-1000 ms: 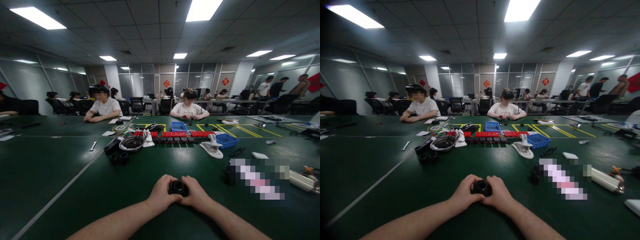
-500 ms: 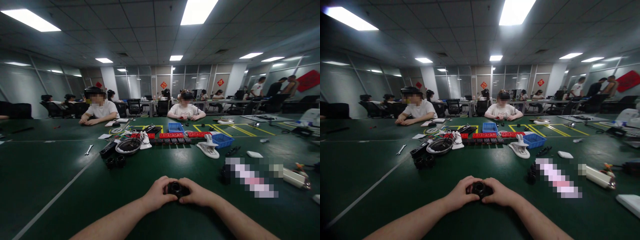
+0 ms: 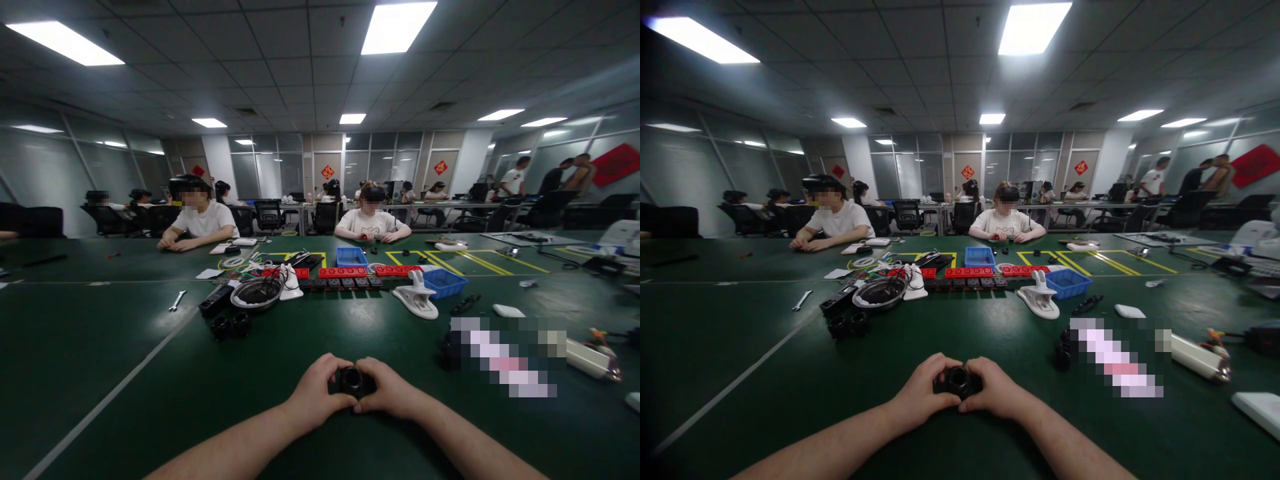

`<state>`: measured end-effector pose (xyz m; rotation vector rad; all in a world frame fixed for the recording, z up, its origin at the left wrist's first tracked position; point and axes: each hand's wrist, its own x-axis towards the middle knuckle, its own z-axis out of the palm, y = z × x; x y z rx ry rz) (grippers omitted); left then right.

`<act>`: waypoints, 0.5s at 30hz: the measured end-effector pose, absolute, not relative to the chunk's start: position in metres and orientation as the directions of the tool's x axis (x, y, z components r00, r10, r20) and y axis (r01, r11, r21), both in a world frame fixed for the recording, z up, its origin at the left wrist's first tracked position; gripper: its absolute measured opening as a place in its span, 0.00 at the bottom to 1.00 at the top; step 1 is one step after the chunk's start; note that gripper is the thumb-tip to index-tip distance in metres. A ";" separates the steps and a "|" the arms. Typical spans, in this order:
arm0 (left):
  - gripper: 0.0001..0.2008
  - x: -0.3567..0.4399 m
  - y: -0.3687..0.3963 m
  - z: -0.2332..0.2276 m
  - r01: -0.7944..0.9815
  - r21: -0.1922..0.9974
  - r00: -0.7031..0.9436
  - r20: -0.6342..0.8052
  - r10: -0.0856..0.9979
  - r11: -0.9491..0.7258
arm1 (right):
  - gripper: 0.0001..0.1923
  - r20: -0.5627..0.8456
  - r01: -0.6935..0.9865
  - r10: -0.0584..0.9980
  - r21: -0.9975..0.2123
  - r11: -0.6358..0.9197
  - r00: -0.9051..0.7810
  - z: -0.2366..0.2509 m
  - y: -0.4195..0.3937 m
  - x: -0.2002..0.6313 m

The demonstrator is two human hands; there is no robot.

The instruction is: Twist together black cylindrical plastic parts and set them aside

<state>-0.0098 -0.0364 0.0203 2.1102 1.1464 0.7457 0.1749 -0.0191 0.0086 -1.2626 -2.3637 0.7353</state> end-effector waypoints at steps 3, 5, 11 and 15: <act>0.19 -0.006 -0.039 0.018 0.538 0.750 0.388 0.185 0.903 -0.385 | 0.18 0.117 0.753 0.885 -0.482 0.448 -0.451 0.008 -0.026 0.166; 0.18 -0.003 -0.040 0.017 0.545 0.753 0.348 0.197 0.917 -0.369 | 0.15 0.153 0.824 0.912 -0.392 0.409 -0.381 0.008 -0.030 0.159; 0.19 -0.003 -0.038 0.015 0.510 0.767 0.364 0.218 0.906 -0.389 | 0.20 0.207 0.865 0.917 -0.313 0.393 -0.341 0.009 -0.034 0.155; 0.23 -0.008 -0.034 0.017 0.444 0.788 0.458 0.211 0.864 -0.428 | 0.26 0.212 0.693 0.837 -0.479 0.539 -0.505 0.012 -0.027 0.166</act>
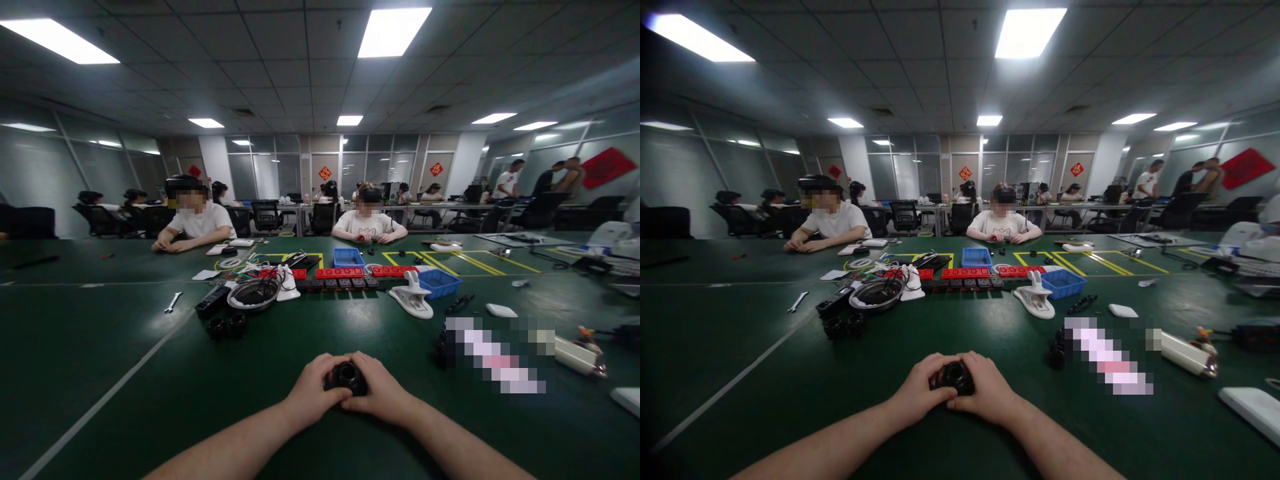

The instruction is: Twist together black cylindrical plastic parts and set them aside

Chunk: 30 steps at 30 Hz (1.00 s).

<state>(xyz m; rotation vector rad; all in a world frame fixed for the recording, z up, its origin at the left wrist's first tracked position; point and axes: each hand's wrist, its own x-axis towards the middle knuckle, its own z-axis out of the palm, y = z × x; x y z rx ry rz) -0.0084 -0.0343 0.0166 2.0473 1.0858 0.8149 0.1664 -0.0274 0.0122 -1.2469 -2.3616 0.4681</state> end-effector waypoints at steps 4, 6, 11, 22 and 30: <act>0.23 -0.011 -0.031 0.017 0.407 0.809 0.500 0.192 0.845 -0.425 | 0.22 0.130 0.585 0.777 -0.586 0.561 -0.616 0.016 -0.020 0.177; 0.23 -0.011 -0.030 0.015 0.396 0.819 0.500 0.186 0.846 -0.415 | 0.19 0.095 0.562 0.762 -0.618 0.550 -0.641 0.018 -0.017 0.180; 0.23 -0.011 -0.029 0.013 0.372 0.839 0.501 0.179 0.847 -0.398 | 0.17 0.043 0.528 0.743 -0.676 0.514 -0.668 0.025 -0.017 0.181; 0.22 -0.010 -0.029 0.012 0.386 0.844 0.455 0.178 0.873 -0.373 | 0.17 0.064 0.631 0.833 -0.623 0.463 -0.549 0.014 -0.018 0.177; 0.18 0.001 -0.040 0.010 0.517 0.794 0.269 0.205 0.941 -0.321 | 0.17 0.140 0.886 0.921 -0.252 0.389 -0.364 0.014 -0.037 0.160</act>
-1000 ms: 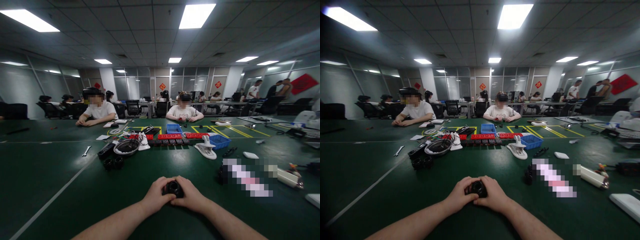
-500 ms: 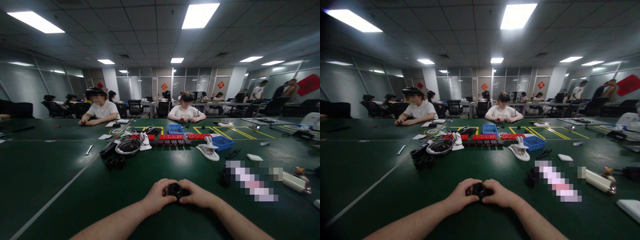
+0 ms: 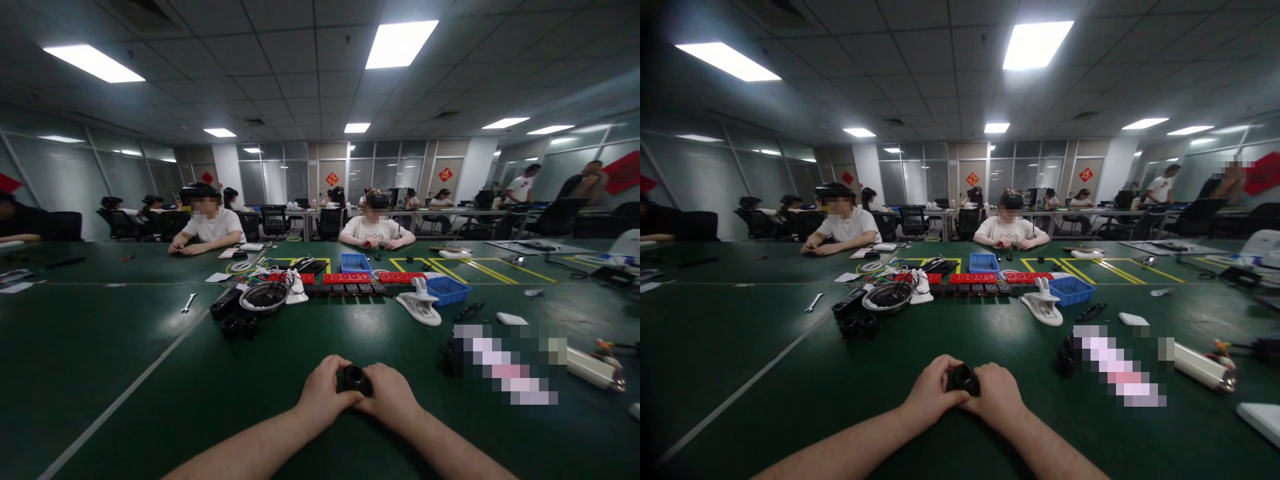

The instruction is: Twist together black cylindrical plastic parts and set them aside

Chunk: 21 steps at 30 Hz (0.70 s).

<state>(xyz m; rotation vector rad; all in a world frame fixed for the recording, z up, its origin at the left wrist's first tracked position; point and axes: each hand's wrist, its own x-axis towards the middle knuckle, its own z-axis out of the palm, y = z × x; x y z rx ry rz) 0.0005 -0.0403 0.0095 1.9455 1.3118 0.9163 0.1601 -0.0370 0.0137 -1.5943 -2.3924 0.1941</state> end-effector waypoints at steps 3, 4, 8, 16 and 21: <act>0.17 -0.002 -0.043 0.014 0.512 0.776 0.312 0.232 0.921 -0.369 | 0.21 0.180 0.851 0.892 -0.270 0.451 -0.416 0.016 -0.036 0.164; 0.17 -0.003 -0.044 0.016 0.501 0.768 0.347 0.244 0.906 -0.398 | 0.23 0.185 0.810 0.872 -0.323 0.489 -0.452 0.016 -0.035 0.168; 0.17 -0.010 -0.046 0.022 0.438 0.751 0.461 0.285 0.841 -0.495 | 0.35 0.165 0.600 0.793 -0.569 0.562 -0.586 0.013 -0.030 0.180; 0.18 -0.010 -0.044 0.016 0.465 0.750 0.476 0.235 0.847 -0.470 | 0.17 0.063 0.495 0.739 -0.705 0.508 -0.670 0.023 -0.032 0.182; 0.18 -0.010 -0.043 0.018 0.460 0.757 0.496 0.214 0.842 -0.464 | 0.14 0.070 0.488 0.764 -0.731 0.477 -0.642 0.023 -0.029 0.182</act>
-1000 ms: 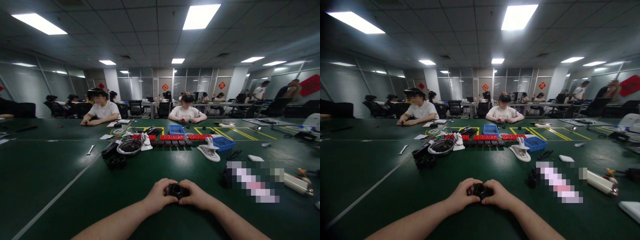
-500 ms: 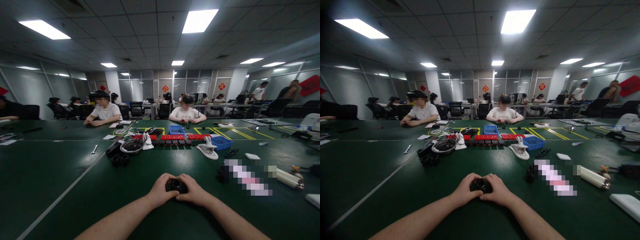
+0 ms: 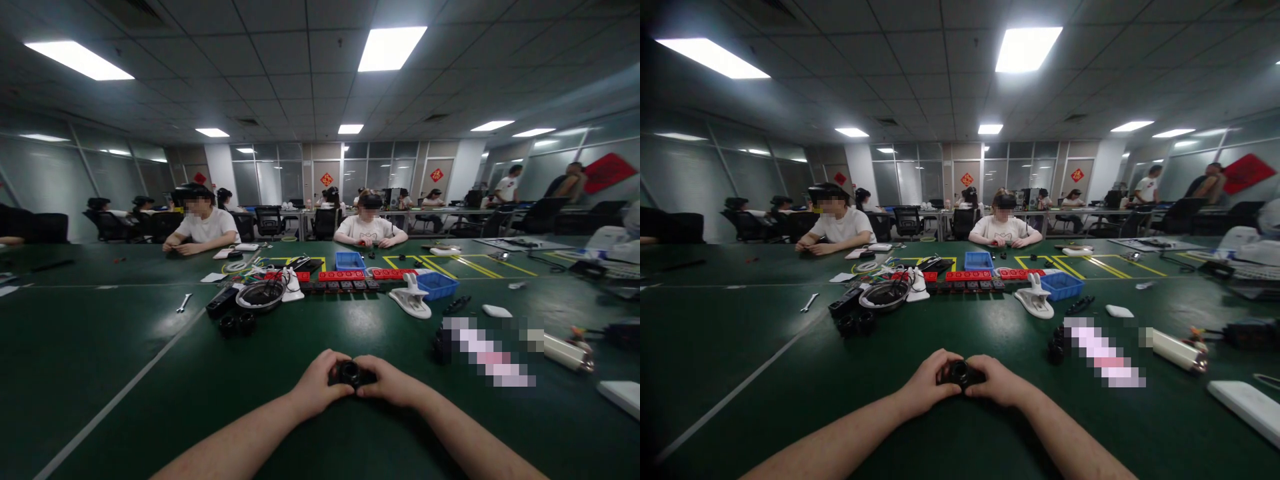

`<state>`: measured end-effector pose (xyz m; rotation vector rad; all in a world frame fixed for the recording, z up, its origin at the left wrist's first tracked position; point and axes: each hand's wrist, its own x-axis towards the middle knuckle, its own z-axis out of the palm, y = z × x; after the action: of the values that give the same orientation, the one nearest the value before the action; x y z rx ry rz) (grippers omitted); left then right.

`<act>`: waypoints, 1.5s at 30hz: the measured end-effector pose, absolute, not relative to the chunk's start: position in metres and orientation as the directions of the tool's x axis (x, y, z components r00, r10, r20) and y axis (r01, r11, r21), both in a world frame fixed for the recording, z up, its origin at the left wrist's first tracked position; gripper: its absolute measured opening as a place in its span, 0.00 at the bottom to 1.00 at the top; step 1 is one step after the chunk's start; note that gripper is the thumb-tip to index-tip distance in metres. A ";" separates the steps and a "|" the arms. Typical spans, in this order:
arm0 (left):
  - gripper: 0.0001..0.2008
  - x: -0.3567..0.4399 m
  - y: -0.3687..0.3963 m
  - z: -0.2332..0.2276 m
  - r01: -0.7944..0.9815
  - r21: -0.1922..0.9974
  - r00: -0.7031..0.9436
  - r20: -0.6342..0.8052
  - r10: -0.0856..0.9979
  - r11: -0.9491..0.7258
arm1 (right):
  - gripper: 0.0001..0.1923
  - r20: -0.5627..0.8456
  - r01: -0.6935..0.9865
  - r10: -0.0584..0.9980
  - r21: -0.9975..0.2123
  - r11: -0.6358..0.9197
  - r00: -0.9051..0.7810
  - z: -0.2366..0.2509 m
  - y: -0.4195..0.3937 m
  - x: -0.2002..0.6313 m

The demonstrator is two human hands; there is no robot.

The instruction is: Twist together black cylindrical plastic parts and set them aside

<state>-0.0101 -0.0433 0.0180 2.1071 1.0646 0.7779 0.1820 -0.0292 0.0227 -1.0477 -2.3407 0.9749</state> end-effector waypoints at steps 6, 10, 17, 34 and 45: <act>0.17 -0.001 -0.047 0.014 0.494 0.799 0.317 0.203 0.926 -0.344 | 0.16 0.095 0.742 0.916 -0.557 0.373 -0.390 0.012 -0.033 0.165; 0.17 -0.002 -0.044 0.013 0.496 0.809 0.286 0.193 0.939 -0.317 | 0.16 0.156 0.845 0.938 -0.408 0.345 -0.308 0.012 -0.039 0.154; 0.19 -0.010 -0.036 0.014 0.438 0.824 0.403 0.178 0.898 -0.360 | 0.38 0.252 0.622 0.831 -0.565 0.542 -0.496 0.010 -0.037 0.163; 0.20 -0.013 -0.038 0.021 0.442 0.758 0.511 0.226 0.829 -0.480 | 0.15 0.025 0.502 0.794 -0.764 0.407 -0.607 0.014 -0.023 0.176; 0.18 0.000 -0.043 0.013 0.493 0.795 0.299 0.226 0.927 -0.353 | 0.19 0.250 0.858 0.907 -0.313 0.407 -0.338 0.007 -0.038 0.151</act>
<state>-0.0001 -0.0433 0.0129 1.9658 1.2602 0.9262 0.1510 -0.0377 0.0073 -1.5166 -2.2860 0.1757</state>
